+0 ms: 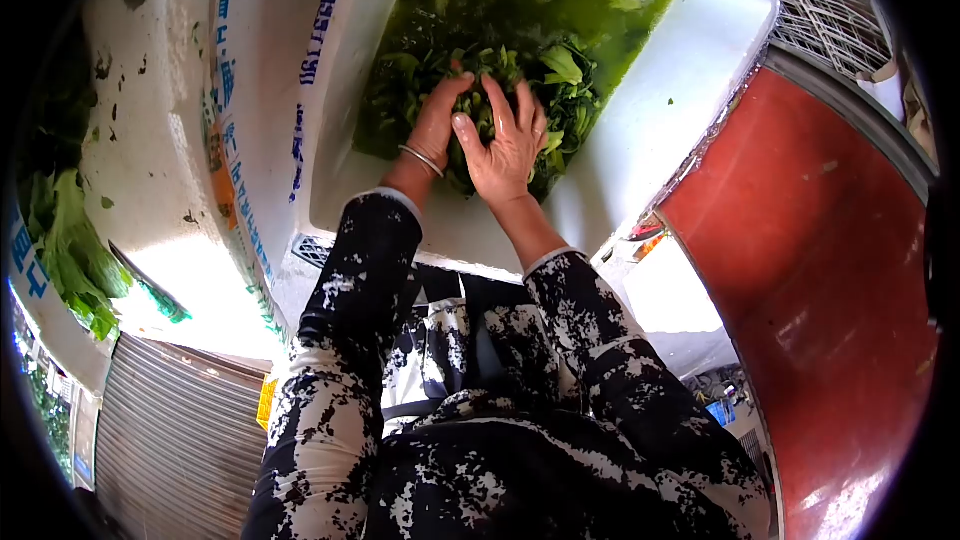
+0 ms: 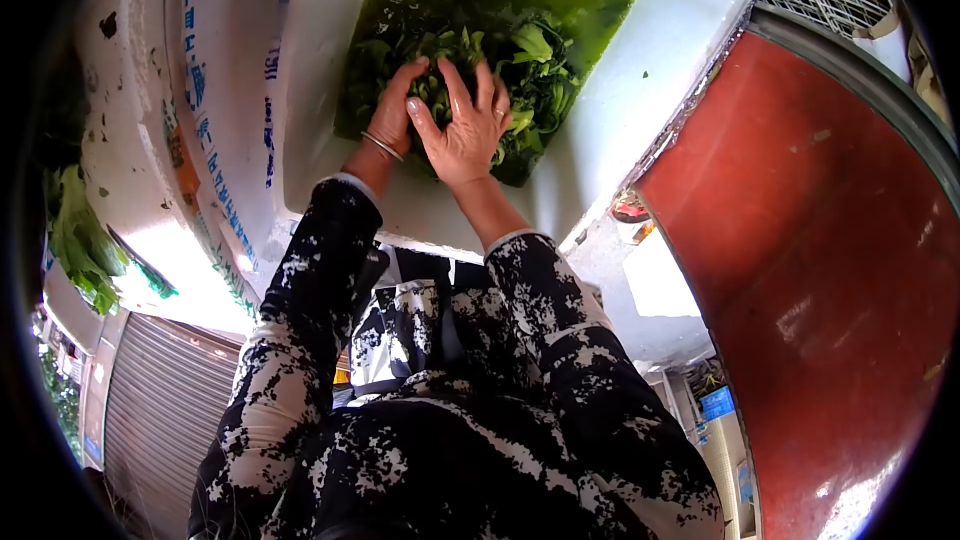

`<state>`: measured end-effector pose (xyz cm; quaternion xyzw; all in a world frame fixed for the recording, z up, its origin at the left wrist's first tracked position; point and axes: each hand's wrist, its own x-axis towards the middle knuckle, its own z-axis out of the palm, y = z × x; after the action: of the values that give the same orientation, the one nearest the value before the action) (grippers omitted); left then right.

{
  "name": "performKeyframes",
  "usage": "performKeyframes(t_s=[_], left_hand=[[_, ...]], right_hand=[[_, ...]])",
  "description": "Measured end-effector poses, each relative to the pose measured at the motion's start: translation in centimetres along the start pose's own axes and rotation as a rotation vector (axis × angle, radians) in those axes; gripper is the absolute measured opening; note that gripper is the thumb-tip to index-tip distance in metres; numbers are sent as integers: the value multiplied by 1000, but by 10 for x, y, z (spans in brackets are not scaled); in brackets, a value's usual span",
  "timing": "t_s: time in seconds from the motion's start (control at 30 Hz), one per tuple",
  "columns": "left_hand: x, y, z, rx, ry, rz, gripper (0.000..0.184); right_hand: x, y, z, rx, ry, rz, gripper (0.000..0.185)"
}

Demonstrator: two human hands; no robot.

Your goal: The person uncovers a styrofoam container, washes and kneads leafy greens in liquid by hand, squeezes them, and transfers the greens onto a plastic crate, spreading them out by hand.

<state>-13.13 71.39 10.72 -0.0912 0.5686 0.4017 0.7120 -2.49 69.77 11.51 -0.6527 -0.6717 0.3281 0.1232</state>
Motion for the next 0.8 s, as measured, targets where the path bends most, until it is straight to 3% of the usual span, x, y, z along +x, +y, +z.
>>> performKeyframes(t_s=[0.07, 0.13, 0.17, 0.2, 0.3, 0.37, 0.4, 0.47, 0.7, 0.8], left_hand=[[-2, 3, -4, 46, -11, 27, 53], [1, -3, -13, -174, -240, 4, 56], [2, -8, -15, -209, -179, 82, 63], [21, -29, -34, -127, -89, 252, 51], [10, -10, -24, -348, -203, 95, 53], [21, -14, -30, -248, 93, 157, 48], [28, -17, -35, -247, 98, 151, 48], [46, -30, -52, -429, 2, 36, 44], [68, -42, -76, -401, 102, 57, 33], [71, -44, -84, -426, -40, -15, 32]], right_hand=[[8, -4, 1, -128, 48, -61, 69], [9, -5, 0, -40, -89, -12, 80], [9, -6, 2, -63, -170, -65, 86], [8, -10, 6, -62, -142, -111, 83], [11, -21, 15, -76, -162, -112, 70], [14, -24, 23, -209, -56, -151, 48], [16, -23, 27, -208, -61, -146, 48], [21, -20, 33, -181, 11, -199, 30], [21, -25, 43, -278, 36, -208, 19], [20, -25, 45, -296, 62, -226, 18]])
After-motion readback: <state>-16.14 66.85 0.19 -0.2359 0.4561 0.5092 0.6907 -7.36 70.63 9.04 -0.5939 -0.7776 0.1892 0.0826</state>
